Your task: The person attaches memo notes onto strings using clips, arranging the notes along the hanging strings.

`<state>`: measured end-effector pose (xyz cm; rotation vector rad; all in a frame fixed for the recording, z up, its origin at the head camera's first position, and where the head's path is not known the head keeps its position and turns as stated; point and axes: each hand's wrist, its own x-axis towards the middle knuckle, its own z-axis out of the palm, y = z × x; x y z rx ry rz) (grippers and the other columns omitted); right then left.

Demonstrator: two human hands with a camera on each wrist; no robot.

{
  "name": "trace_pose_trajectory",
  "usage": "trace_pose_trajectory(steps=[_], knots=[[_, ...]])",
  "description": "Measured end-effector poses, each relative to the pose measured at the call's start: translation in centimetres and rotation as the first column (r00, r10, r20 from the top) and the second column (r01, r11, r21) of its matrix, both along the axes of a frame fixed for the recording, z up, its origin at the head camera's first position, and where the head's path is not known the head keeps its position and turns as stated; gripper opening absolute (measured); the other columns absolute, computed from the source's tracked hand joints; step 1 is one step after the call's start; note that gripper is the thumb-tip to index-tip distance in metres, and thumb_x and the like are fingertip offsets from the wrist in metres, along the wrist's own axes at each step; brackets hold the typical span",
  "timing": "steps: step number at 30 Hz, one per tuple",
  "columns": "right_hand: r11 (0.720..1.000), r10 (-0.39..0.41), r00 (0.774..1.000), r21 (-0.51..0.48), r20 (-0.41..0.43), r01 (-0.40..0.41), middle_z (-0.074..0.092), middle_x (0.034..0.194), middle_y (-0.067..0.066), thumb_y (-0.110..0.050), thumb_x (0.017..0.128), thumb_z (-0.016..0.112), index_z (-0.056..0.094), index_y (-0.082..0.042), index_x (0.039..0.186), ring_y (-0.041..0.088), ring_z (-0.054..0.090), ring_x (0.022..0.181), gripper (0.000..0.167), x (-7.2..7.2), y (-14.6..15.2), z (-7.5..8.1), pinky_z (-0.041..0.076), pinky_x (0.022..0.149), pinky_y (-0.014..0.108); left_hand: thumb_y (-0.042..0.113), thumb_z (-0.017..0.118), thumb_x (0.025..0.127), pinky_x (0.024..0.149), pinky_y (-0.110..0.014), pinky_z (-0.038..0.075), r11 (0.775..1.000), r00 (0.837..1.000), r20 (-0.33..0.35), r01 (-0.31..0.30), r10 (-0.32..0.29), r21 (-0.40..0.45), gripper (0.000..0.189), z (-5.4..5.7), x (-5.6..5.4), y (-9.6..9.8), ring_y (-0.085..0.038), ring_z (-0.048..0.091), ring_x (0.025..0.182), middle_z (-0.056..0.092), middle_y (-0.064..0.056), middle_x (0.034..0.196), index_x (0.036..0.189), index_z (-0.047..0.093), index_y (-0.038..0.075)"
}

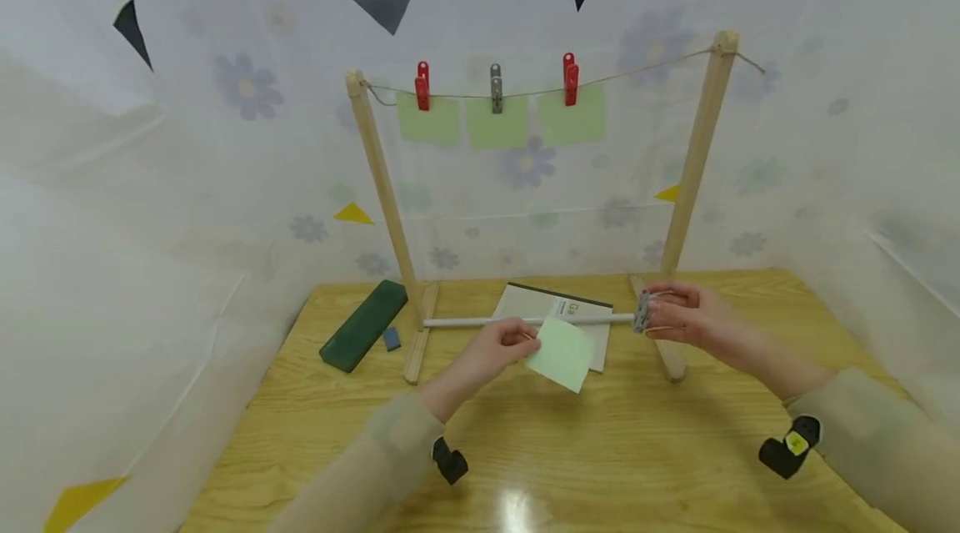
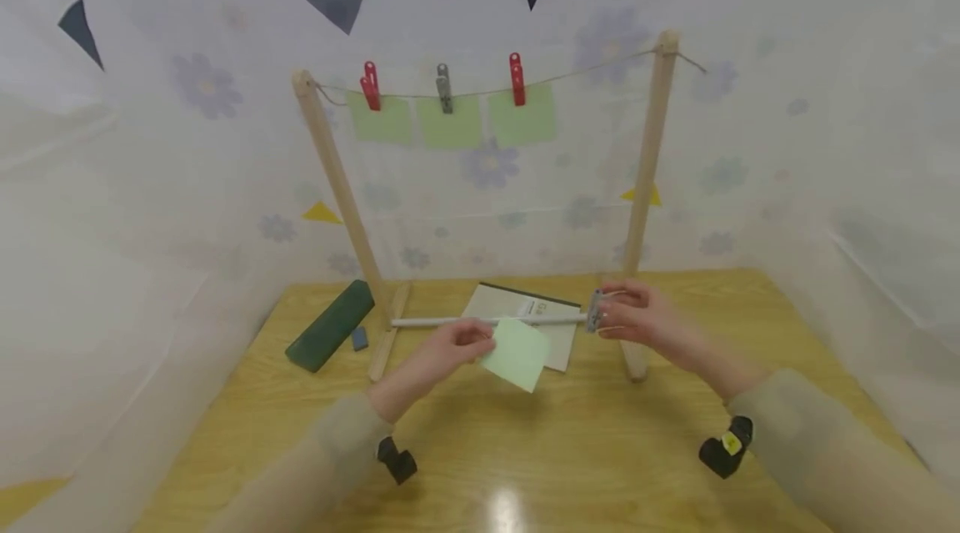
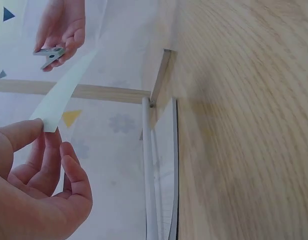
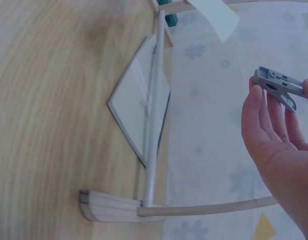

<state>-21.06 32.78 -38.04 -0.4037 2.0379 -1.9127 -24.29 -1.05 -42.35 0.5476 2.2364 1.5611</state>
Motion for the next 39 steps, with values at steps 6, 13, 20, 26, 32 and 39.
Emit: trace_pose_trajectory(steps=[6,13,20,26,32,39], knots=[[0.999,-0.028,0.998,-0.042,-0.064,0.026,0.066,0.105,-0.002,-0.008,0.105,0.047,0.051,-0.018,0.125,0.015,0.070,0.098,0.023,-0.8,0.6,3.2,0.057,0.088,0.031,0.024,0.063,0.099,0.074,-0.026,0.047,0.998,0.999,-0.035,-0.006,0.008,0.060,0.021,1.1,-0.7,1.6,-0.025,0.060,0.092,0.067,-0.005,0.098,0.112,0.066,0.008],[0.997,-0.080,0.982,-0.028,-0.171,0.077,0.064,0.109,-0.003,-0.003,0.103,0.048,0.046,-0.008,0.129,0.014,0.069,0.098,0.027,-1.5,2.0,7.1,0.057,0.087,0.027,0.024,0.064,0.098,0.086,-0.034,0.052,0.995,0.998,-0.047,-0.026,0.031,0.100,0.024,3.7,-1.4,3.5,-0.015,0.063,0.097,0.069,-0.008,0.108,0.116,0.066,0.007],[0.989,-0.126,0.955,0.036,-0.269,0.141,0.067,0.109,-0.004,-0.004,0.102,0.051,0.051,-0.012,0.124,0.011,0.068,0.100,0.024,-2.0,2.3,11.1,0.056,0.087,0.026,0.022,0.063,0.098,0.091,-0.034,0.051,0.991,0.998,-0.052,-0.030,0.037,0.133,0.026,6.6,-1.9,4.9,-0.016,0.063,0.100,0.069,-0.011,0.115,0.120,0.064,0.008],[0.985,-0.149,0.941,0.036,-0.305,0.168,0.068,0.107,-0.004,-0.002,0.101,0.053,0.053,-0.011,0.121,0.012,0.069,0.099,0.022,-2.3,2.2,14.2,0.056,0.085,0.024,0.022,0.064,0.098,0.090,-0.034,0.051,0.981,0.995,-0.056,-0.074,0.085,0.180,0.027,8.8,-2.2,6.3,-0.018,0.063,0.104,0.068,-0.010,0.117,0.122,0.064,0.009],[0.984,-0.174,0.922,-0.022,-0.345,0.178,0.068,0.102,-0.001,-0.001,0.100,0.054,0.051,-0.008,0.120,0.014,0.070,0.095,0.022,-2.9,2.1,17.2,0.056,0.081,0.022,0.020,0.066,0.097,0.082,-0.031,0.051,0.955,0.985,-0.070,-0.133,0.156,0.265,0.025,10.6,-3.1,7.9,-0.017,0.063,0.098,0.069,-0.009,0.114,0.119,0.067,0.009],[0.983,-0.185,0.905,-0.056,-0.384,0.177,0.070,0.104,-0.002,-0.005,0.099,0.057,0.049,-0.007,0.123,0.012,0.069,0.092,0.026,-4.2,2.3,20.3,0.056,0.078,0.020,0.018,0.067,0.096,0.076,-0.025,0.049,0.924,0.976,-0.071,-0.169,0.205,0.344,0.022,12.9,-4.3,9.7,-0.012,0.062,0.091,0.070,-0.007,0.112,0.116,0.068,0.009]])
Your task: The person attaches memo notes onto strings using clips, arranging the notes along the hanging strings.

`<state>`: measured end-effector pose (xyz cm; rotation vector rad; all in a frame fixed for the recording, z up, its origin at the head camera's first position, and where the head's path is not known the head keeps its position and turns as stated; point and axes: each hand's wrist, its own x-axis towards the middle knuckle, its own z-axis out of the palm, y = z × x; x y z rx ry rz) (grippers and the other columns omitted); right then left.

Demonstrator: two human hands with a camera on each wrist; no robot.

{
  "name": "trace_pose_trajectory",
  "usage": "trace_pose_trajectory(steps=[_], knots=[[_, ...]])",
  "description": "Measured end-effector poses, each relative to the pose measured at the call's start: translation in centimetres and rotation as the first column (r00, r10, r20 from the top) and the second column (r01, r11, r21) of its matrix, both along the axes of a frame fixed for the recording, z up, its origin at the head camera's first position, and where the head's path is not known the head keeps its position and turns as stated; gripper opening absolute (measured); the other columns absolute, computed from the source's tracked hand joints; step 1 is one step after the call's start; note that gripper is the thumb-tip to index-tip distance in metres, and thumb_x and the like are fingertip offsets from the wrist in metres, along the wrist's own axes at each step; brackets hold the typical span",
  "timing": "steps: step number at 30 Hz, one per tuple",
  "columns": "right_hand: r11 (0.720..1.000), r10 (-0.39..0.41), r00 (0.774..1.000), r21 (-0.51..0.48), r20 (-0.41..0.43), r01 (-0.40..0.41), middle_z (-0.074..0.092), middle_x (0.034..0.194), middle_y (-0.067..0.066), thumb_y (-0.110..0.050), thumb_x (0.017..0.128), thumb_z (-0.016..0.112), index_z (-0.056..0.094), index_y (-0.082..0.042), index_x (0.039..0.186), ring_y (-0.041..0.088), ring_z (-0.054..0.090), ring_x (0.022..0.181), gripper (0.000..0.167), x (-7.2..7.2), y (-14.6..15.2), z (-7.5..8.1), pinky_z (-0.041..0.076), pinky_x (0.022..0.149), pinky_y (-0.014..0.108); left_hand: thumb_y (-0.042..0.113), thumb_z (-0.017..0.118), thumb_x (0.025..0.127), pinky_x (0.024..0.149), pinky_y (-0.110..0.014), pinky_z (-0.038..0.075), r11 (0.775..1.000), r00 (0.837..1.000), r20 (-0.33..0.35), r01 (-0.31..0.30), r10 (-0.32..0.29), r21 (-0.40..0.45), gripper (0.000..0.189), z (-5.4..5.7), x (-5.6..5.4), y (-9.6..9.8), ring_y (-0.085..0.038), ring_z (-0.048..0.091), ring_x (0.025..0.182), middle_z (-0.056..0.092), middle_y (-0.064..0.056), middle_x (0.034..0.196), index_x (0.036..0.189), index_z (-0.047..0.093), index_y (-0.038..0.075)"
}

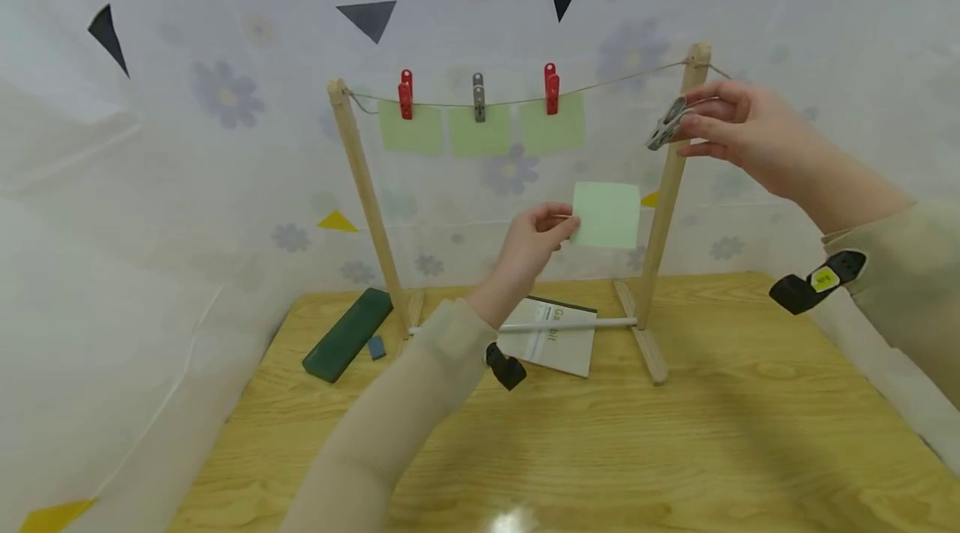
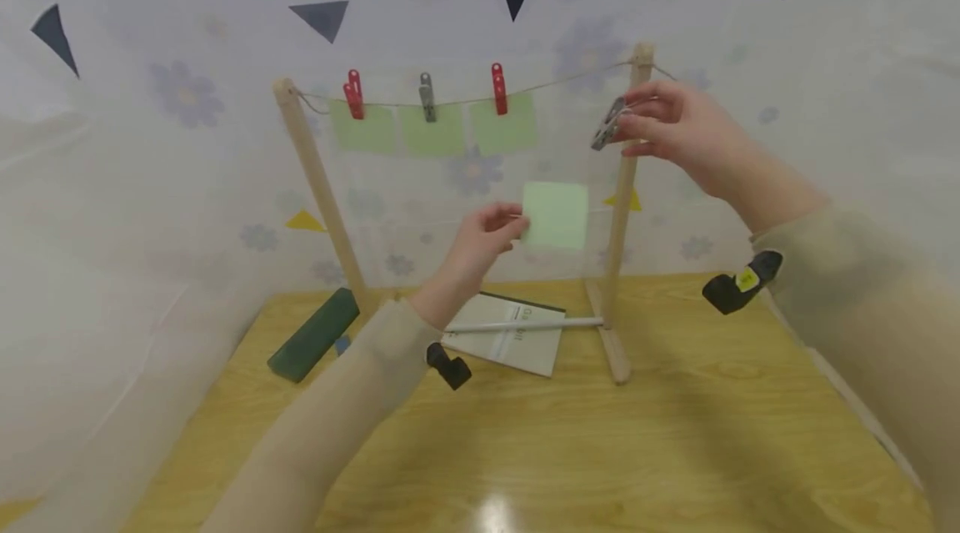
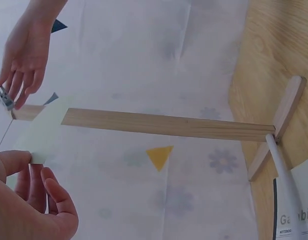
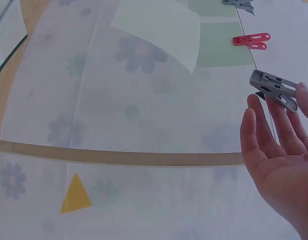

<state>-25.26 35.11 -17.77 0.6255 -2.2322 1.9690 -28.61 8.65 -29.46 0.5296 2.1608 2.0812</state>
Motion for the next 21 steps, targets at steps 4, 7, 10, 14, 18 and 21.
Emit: trace_pose_trajectory(steps=[4,7,10,14,18,21], knots=[[0.992,-0.060,0.994,0.103,-0.090,0.070,0.069,0.107,-0.007,-0.010,0.100,0.056,0.050,-0.010,0.125,0.007,0.066,0.096,0.027,-0.6,-0.2,1.6,0.053,0.078,0.014,0.017,0.066,0.096,0.076,-0.025,0.048,0.999,1.000,-0.016,-0.021,0.021,0.046,0.022,1.4,-0.6,0.9,-0.009,0.060,0.089,0.070,-0.009,0.112,0.116,0.069,0.008],[0.960,-0.143,0.975,0.215,-0.172,0.179,0.066,0.107,-0.012,-0.014,0.101,0.055,0.051,-0.015,0.126,0.003,0.062,0.099,0.025,-0.8,-0.5,2.8,0.048,0.077,0.010,0.018,0.067,0.096,0.079,-0.027,0.049,0.997,0.999,-0.029,-0.028,0.030,0.072,0.023,2.3,-1.1,1.5,-0.011,0.061,0.090,0.071,-0.010,0.111,0.116,0.069,0.008],[0.929,-0.210,0.954,0.259,-0.212,0.262,0.064,0.107,-0.016,-0.016,0.101,0.054,0.052,-0.018,0.126,0.004,0.057,0.099,0.025,-0.9,-0.7,3.9,0.043,0.077,0.011,0.020,0.066,0.096,0.084,-0.030,0.051,0.997,0.999,-0.028,-0.023,0.025,0.073,0.025,3.1,-1.4,2.0,-0.013,0.062,0.094,0.070,-0.007,0.112,0.119,0.068,0.010],[0.870,-0.302,0.929,0.337,-0.215,0.360,0.060,0.108,-0.021,-0.024,0.102,0.054,0.050,-0.023,0.131,0.004,0.050,0.101,0.030,-1.0,-0.9,5.2,0.036,0.100,0.019,0.020,0.066,0.096,0.084,-0.028,0.052,0.996,1.000,-0.016,-0.023,0.024,0.081,0.027,4.1,-1.6,2.5,-0.014,0.063,0.095,0.070,-0.005,0.114,0.121,0.068,0.011],[0.810,-0.368,0.906,0.407,-0.210,0.423,0.055,0.112,-0.022,-0.031,0.102,0.053,0.047,-0.027,0.138,0.004,0.046,0.103,0.037,-1.4,-1.2,6.4,0.023,0.115,0.041,0.018,0.066,0.096,0.078,-0.023,0.050,0.992,0.999,-0.012,-0.038,0.040,0.117,0.027,5.1,-1.9,2.8,-0.014,0.063,0.093,0.070,-0.007,0.116,0.121,0.068,0.009],[0.771,-0.386,0.892,0.447,-0.236,0.453,0.055,0.117,-0.019,-0.034,0.102,0.052,0.047,-0.028,0.140,0.005,0.045,0.102,0.039,-1.8,-1.5,6.9,0.026,0.107,0.040,0.015,0.066,0.096,0.074,-0.021,0.048,0.984,0.998,0.004,-0.059,0.059,0.168,0.027,5.7,-2.1,3.2,-0.011,0.062,0.089,0.070,-0.009,0.117,0.121,0.068,0.007]])
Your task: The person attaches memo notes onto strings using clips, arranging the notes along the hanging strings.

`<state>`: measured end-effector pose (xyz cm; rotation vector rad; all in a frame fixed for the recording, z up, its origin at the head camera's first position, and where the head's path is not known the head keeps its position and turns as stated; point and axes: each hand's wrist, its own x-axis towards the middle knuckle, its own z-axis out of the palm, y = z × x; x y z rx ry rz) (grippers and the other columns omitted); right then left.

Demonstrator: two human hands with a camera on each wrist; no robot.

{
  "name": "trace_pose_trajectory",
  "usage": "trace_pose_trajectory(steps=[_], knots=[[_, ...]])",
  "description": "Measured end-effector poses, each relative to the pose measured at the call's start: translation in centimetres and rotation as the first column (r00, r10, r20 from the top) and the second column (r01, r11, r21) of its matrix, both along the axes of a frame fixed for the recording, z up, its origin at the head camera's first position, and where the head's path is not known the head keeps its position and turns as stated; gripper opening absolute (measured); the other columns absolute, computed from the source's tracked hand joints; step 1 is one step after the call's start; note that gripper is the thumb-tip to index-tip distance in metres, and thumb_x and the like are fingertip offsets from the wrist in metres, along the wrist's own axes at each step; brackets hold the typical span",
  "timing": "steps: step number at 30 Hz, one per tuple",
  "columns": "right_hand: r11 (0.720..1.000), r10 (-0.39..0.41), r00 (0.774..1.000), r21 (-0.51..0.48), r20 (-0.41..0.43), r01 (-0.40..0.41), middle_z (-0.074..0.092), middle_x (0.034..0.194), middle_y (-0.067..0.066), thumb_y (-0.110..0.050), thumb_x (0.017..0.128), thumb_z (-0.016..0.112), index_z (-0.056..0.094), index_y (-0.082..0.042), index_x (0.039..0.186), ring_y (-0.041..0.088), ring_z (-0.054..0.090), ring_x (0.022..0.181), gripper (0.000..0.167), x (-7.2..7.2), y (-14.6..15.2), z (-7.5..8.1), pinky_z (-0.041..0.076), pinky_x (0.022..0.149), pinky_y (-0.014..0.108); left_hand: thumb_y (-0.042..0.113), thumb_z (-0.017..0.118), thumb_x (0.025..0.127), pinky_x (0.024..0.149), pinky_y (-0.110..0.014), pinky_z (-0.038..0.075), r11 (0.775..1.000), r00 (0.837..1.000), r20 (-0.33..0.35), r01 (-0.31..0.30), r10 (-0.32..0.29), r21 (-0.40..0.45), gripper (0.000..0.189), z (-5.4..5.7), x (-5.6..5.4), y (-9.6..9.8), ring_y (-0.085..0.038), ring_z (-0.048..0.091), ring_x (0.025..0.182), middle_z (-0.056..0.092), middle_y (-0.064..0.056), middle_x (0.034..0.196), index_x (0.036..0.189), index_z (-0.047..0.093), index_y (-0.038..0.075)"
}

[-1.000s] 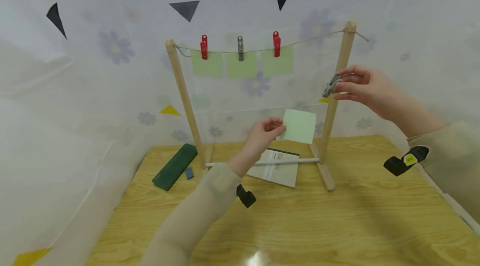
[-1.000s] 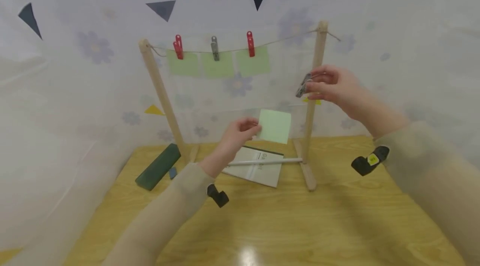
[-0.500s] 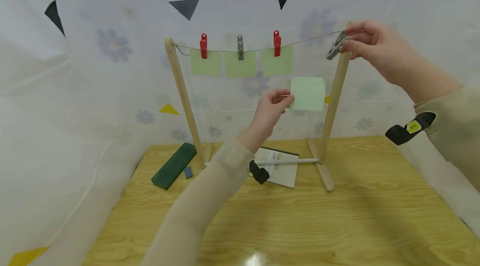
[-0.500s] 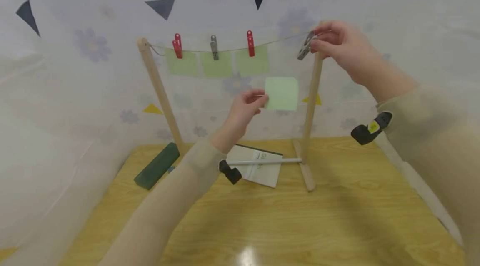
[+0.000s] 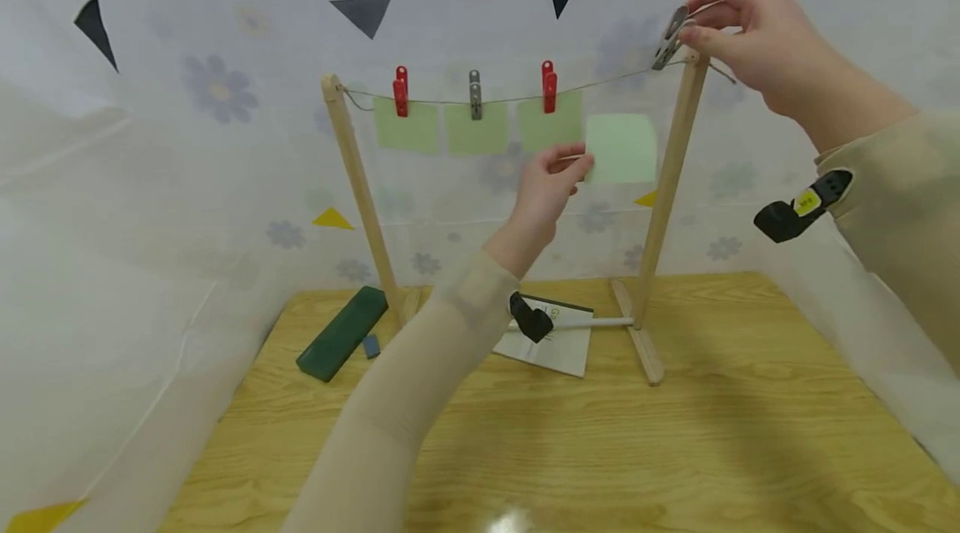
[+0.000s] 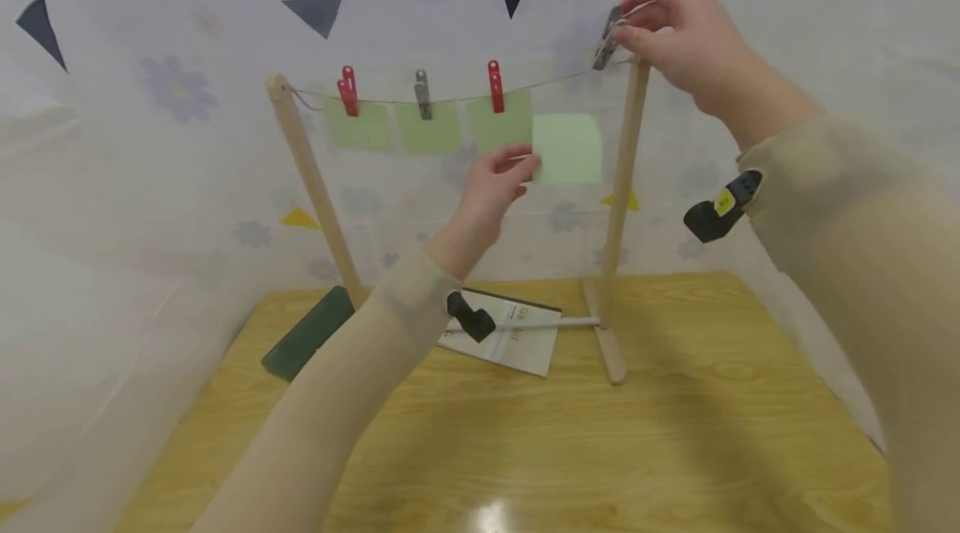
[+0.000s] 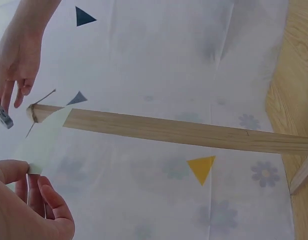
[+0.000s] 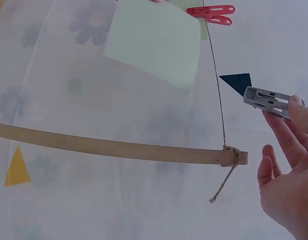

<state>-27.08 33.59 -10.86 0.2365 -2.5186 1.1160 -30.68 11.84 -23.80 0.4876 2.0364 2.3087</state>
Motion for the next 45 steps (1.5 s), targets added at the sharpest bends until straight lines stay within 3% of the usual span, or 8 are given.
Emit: trace_pose_trajectory(steps=[3,10,16,25,30,37,45], knots=[[0.998,-0.021,1.000,0.055,-0.005,0.022,0.055,0.126,-0.012,-0.036,0.102,0.052,0.046,-0.029,0.142,0.010,0.043,0.105,0.042,-0.4,-0.3,0.3,0.028,0.101,0.039,0.013,0.067,0.095,0.070,-0.019,0.047,0.998,1.000,0.018,-0.026,0.025,0.049,0.025,0.4,-0.1,0.3,-0.009,0.060,0.085,0.070,-0.009,0.117,0.119,0.069,0.005],[0.995,-0.005,1.000,0.097,-0.001,0.005,0.050,0.144,0.000,-0.036,0.102,0.050,0.047,-0.030,0.140,0.027,0.037,0.121,0.039,-1.4,-0.9,0.2,0.025,0.114,0.057,0.012,0.069,0.093,0.076,-0.024,0.049,0.992,0.994,0.084,-0.081,0.073,0.101,0.022,0.7,-0.5,1.2,-0.007,0.058,0.084,0.071,-0.005,0.110,0.114,0.071,0.005],[0.986,-0.023,1.000,0.164,-0.011,0.025,0.046,0.152,0.005,-0.037,0.103,0.048,0.045,-0.027,0.144,0.031,0.036,0.123,0.042,-1.9,-1.4,0.6,0.031,0.105,0.054,0.011,0.069,0.093,0.081,-0.026,0.050,0.984,0.992,0.091,-0.099,0.086,0.146,0.021,1.0,-0.8,2.0,-0.006,0.056,0.084,0.070,-0.004,0.108,0.113,0.072,0.005],[0.975,-0.020,1.000,0.220,-0.015,0.023,0.044,0.150,0.019,-0.032,0.105,0.046,0.043,-0.012,0.145,0.035,0.030,0.138,0.045,-2.5,-2.7,1.0,0.033,0.105,0.061,0.005,0.069,0.092,0.064,-0.016,0.043,0.972,0.990,0.085,-0.130,0.115,0.195,0.021,1.2,-1.0,3.0,-0.003,0.054,0.075,0.071,-0.007,0.100,0.111,0.072,-0.001],[0.964,0.011,0.999,0.265,-0.032,-0.002,0.045,0.146,0.026,-0.026,0.106,0.045,0.041,-0.005,0.144,0.036,0.024,0.146,0.044,-2.6,-3.2,1.0,0.028,0.111,0.062,0.005,0.069,0.091,0.063,-0.015,0.042,0.967,0.986,0.104,-0.147,0.128,0.210,0.020,1.2,-1.2,3.2,-0.003,0.053,0.074,0.067,0.001,0.090,0.110,0.072,0.000],[0.955,0.005,1.000,0.296,-0.019,0.001,0.047,0.143,0.024,-0.028,0.106,0.045,0.043,-0.004,0.142,0.029,0.005,0.150,0.043,-2.5,-3.4,1.0,0.027,0.111,0.062,0.004,0.070,0.091,0.063,-0.014,0.042,0.960,0.982,0.123,-0.167,0.142,0.225,0.019,1.4,-1.3,3.5,-0.002,0.052,0.074,0.062,0.005,0.084,0.109,0.073,0.000],[0.935,-0.012,1.000,0.355,-0.011,0.015,0.049,0.141,0.025,-0.027,0.106,0.044,0.045,-0.001,0.140,0.031,0.010,0.147,0.042,-2.4,-3.2,0.9,0.031,0.105,0.061,0.007,0.070,0.091,0.065,-0.015,0.042,0.959,0.979,0.135,-0.180,0.153,0.217,0.018,1.3,-1.4,3.6,-0.003,0.053,0.076,0.062,0.005,0.086,0.108,0.073,0.002]])
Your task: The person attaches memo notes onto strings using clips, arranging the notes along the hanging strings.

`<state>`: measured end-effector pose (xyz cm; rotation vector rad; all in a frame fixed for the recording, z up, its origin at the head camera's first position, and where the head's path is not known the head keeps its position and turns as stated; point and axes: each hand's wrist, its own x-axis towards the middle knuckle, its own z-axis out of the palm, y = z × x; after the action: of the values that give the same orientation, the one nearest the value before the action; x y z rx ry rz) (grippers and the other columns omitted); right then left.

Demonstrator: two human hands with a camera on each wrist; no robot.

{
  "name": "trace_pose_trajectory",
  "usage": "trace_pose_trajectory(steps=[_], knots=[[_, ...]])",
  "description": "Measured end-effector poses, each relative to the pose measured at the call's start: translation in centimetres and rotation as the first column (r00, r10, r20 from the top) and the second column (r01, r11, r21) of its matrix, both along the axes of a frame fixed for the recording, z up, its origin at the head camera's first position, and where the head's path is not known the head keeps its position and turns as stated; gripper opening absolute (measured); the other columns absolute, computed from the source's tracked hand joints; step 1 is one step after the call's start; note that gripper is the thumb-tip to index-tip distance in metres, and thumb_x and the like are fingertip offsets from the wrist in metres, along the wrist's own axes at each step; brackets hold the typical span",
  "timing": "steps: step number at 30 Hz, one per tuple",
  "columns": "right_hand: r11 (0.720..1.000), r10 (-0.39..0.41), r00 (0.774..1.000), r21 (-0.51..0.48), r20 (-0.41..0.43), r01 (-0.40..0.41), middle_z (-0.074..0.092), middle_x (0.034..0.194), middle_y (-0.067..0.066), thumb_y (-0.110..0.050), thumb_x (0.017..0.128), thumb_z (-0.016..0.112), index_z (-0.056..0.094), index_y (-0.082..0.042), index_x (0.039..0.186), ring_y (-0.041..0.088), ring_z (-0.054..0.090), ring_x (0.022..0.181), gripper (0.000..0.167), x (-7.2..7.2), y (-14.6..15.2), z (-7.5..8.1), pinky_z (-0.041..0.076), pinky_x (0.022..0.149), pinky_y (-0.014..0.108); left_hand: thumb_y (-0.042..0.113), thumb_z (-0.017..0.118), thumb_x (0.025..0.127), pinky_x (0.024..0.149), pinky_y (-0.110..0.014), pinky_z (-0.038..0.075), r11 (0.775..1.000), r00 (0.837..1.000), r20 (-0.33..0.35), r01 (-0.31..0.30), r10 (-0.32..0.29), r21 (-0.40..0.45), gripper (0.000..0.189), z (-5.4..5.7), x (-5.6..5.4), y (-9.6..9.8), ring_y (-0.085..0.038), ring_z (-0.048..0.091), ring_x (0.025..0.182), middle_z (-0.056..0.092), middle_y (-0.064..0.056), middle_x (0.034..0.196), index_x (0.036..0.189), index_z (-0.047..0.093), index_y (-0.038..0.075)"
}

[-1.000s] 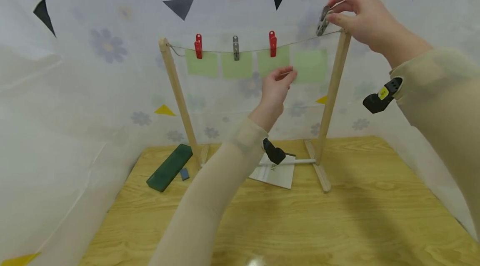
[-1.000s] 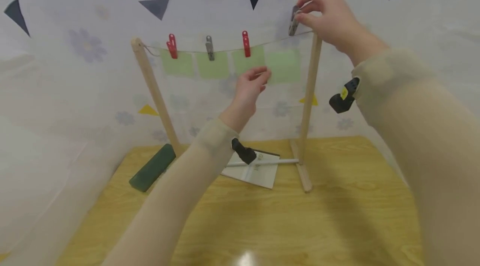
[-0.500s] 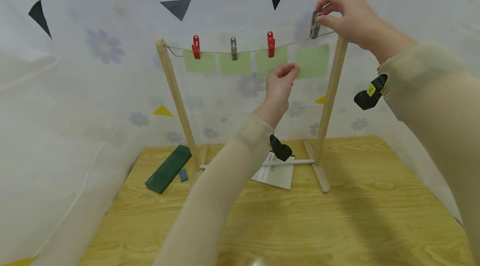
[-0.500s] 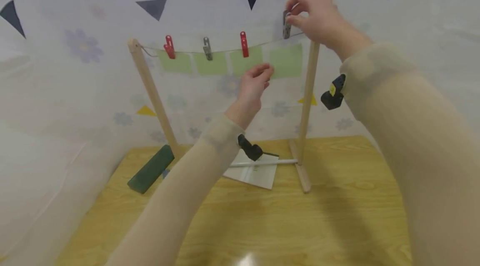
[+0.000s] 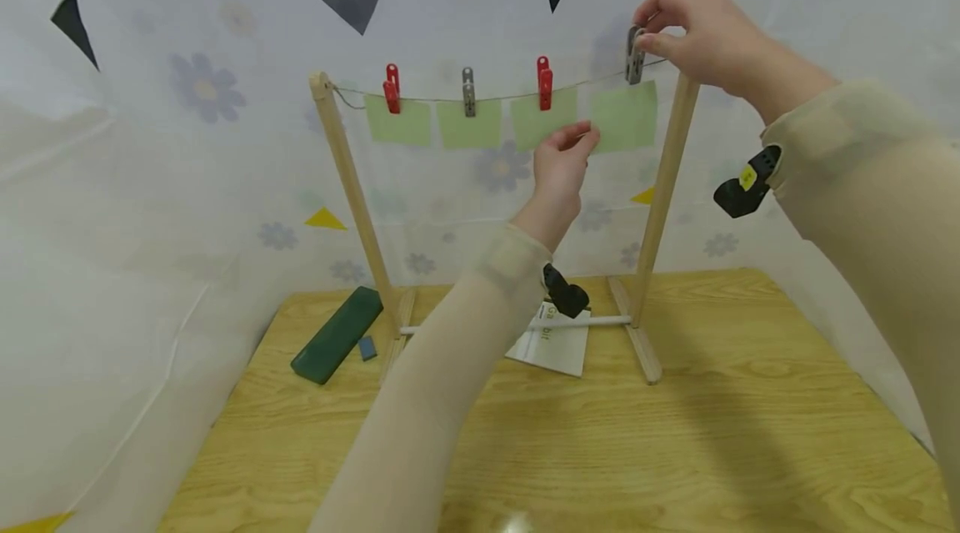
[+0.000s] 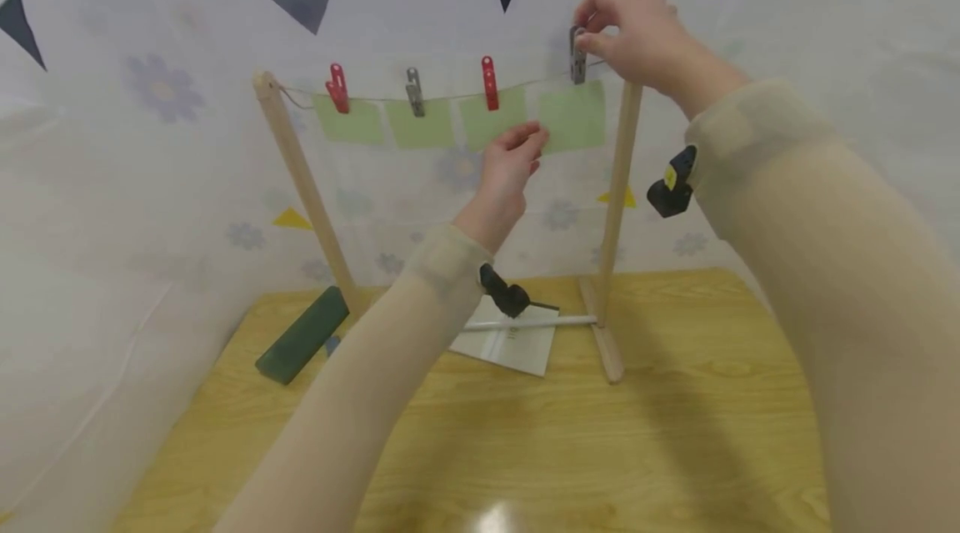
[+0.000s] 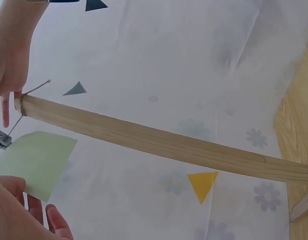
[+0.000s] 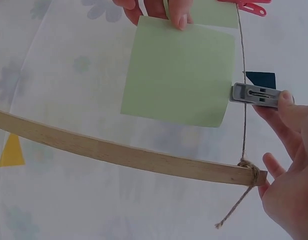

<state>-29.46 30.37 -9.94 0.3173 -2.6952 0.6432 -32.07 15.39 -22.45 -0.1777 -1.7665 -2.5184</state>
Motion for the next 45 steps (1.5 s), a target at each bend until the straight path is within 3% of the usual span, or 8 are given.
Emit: trace_pose_trajectory(steps=[5,12,18,31,45], knots=[[0.999,0.012,1.000,0.033,0.002,-0.012,0.052,0.139,0.026,-0.025,0.106,0.045,0.046,-0.001,0.138,0.035,0.013,0.144,0.041,0.04,0.19,-0.03,0.031,0.105,0.061,0.008,0.070,0.091,0.065,-0.015,0.042,1.000,1.000,0.004,0.005,-0.005,-0.002,0.017,-0.03,0.08,0.09,-0.003,0.054,0.077,0.062,0.005,0.085,0.108,0.073,0.002],[0.997,0.052,0.999,0.060,0.009,-0.052,0.053,0.136,0.028,-0.025,0.105,0.047,0.047,0.001,0.137,0.041,0.034,0.131,0.041,0.04,0.27,-0.33,0.035,0.101,0.061,0.006,0.070,0.091,0.062,-0.015,0.041,1.000,1.000,0.003,0.001,-0.001,0.006,0.017,-0.17,0.27,0.29,-0.003,0.051,0.072,0.060,0.006,0.080,0.107,0.072,0.001],[0.995,0.062,0.998,0.073,0.008,-0.063,0.054,0.133,0.029,-0.024,0.105,0.048,0.048,0.002,0.136,0.041,0.030,0.132,0.040,0.15,0.42,-0.55,0.036,0.100,0.061,0.005,0.070,0.090,0.061,-0.015,0.041,1.000,1.000,-0.007,0.017,-0.016,0.022,0.019,0.01,0.45,0.48,-0.002,0.052,0.070,0.062,0.005,0.080,0.108,0.073,0.000],[0.993,0.075,0.997,0.095,0.016,-0.076,0.055,0.134,0.030,-0.024,0.106,0.047,0.049,0.002,0.136,0.042,0.036,0.130,0.040,0.00,0.59,-0.78,0.035,0.101,0.061,0.007,0.070,0.091,0.062,-0.015,0.042,1.000,1.000,0.001,0.014,-0.014,0.023,0.018,0.13,0.40,0.30,-0.003,0.052,0.071,0.063,0.004,0.083,0.108,0.072,0.002],[0.997,0.055,0.996,0.050,0.064,-0.058,0.052,0.138,0.029,-0.029,0.105,0.048,0.046,0.002,0.143,0.044,0.039,0.129,0.049,-0.25,0.52,-0.85,0.034,0.106,0.063,0.009,0.071,0.091,0.066,-0.018,0.043,1.000,1.000,0.024,0.006,-0.006,0.001,0.017,0.20,0.24,-0.16,-0.005,0.052,0.073,0.065,0.004,0.086,0.107,0.074,0.006]])
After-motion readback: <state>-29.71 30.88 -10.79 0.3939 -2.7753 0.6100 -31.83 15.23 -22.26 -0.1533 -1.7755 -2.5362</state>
